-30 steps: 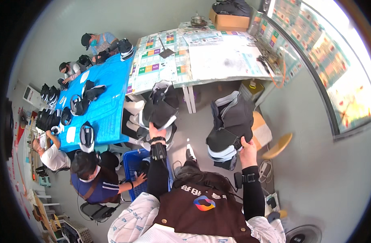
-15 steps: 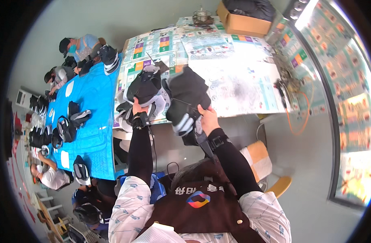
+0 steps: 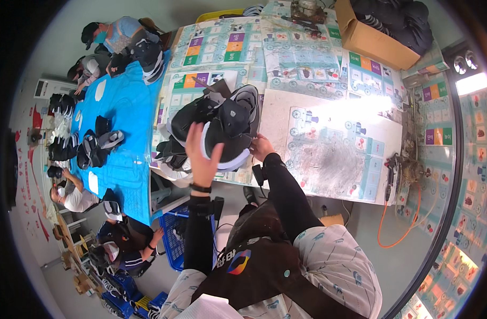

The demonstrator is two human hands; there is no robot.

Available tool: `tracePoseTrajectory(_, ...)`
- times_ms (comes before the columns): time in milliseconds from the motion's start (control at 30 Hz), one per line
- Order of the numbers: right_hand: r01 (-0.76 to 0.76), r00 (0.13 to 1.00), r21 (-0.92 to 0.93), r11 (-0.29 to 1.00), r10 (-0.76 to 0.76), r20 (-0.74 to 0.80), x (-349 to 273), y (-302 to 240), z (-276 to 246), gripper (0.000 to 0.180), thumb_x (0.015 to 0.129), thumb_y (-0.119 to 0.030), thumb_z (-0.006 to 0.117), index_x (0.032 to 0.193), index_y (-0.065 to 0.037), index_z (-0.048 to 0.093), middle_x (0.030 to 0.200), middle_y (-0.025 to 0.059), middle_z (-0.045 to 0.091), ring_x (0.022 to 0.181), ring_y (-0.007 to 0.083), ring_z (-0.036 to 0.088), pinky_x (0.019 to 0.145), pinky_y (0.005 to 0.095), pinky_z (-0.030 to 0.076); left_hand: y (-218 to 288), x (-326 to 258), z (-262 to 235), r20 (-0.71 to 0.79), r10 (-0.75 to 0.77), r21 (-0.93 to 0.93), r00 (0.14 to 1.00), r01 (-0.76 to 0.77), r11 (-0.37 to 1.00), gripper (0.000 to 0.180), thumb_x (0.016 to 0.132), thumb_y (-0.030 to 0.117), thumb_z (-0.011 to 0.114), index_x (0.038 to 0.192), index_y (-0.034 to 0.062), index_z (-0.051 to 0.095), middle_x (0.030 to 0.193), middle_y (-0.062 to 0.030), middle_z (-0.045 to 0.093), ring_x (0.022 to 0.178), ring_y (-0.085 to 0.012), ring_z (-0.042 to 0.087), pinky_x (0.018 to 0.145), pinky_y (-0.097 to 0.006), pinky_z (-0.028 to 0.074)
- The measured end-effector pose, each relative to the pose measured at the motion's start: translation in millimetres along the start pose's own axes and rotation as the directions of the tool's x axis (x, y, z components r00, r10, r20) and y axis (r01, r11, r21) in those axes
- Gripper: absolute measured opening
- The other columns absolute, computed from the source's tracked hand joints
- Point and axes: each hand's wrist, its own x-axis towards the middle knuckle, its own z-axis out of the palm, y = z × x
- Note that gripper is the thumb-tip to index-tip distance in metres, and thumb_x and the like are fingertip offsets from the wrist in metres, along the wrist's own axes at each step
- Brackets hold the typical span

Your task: The person is observed using a manual handheld punch tool to trim or punch edges on a shoe upper component at a workbench in a factory setting.

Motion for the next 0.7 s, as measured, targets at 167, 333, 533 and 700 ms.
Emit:
tracePoseTrajectory(167,-0.073,0.984,-0.242,0.967,0.030,-0.177,8.3,-19.8,-13.2,0.039,0.096,-0.004,0.044,0.132,-0.013,0.057,0.102,0.0061,0.068,0.093,0.0221,0.065,0.078,0.0438,0.051,27.8,95.4,70.6,0.435,0.271,0.308,0.859,-0.425,0.851,0.060,0.079,0.022,0.080,0.135,0.0150,0.061,0.143,-0.0060,0.053,0.129,-0.0339,0.052,0.110,-0.050,0.040)
tracePoseTrajectory(333,0.247,0.750,-0.806,0.537,-0.633,-0.191,-3.0,-9.8,-20.7,0.057,0.089,-0.009,0.061,0.145,-0.010,0.053,0.118,0.0286,0.068,0.112,0.0413,0.067,0.091,0.0477,0.054,37.4,140.0,80.0,0.585,0.315,0.177,0.747,-0.497,0.849,0.025,0.081,0.006,0.071,0.104,0.0132,0.065,0.106,-0.0033,0.065,0.110,-0.0301,0.058,0.092,-0.043,0.049)
tracePoseTrajectory(533,0.509,0.761,-0.851,0.126,-0.528,0.377,-11.1,10.5,-22.2,0.054,0.086,-0.011,0.065,0.139,-0.009,0.057,0.119,0.0290,0.066,0.113,0.0447,0.064,0.096,0.0491,0.052,56.6,134.1,-47.5,0.481,0.255,-0.175,0.839,-0.193,0.966,0.021,0.086,-0.001,0.065,0.107,0.0014,0.060,0.099,-0.0185,0.067,0.098,-0.0386,0.065,0.086,-0.040,0.050)
tracePoseTrajectory(700,0.456,0.768,-0.867,0.200,-0.580,0.270,64.0,-4.1,-129.8,0.052,0.083,-0.009,0.065,0.134,-0.005,0.059,0.116,0.0286,0.067,0.112,0.0453,0.064,0.096,0.0485,0.052,65.1,160.6,-84.8,0.476,0.216,-0.679,0.853,0.200,0.707,0.024,0.098,-0.006,0.053,0.120,0.0036,0.052,0.120,-0.0097,0.065,0.107,-0.0216,0.068,0.093,-0.040,0.060)
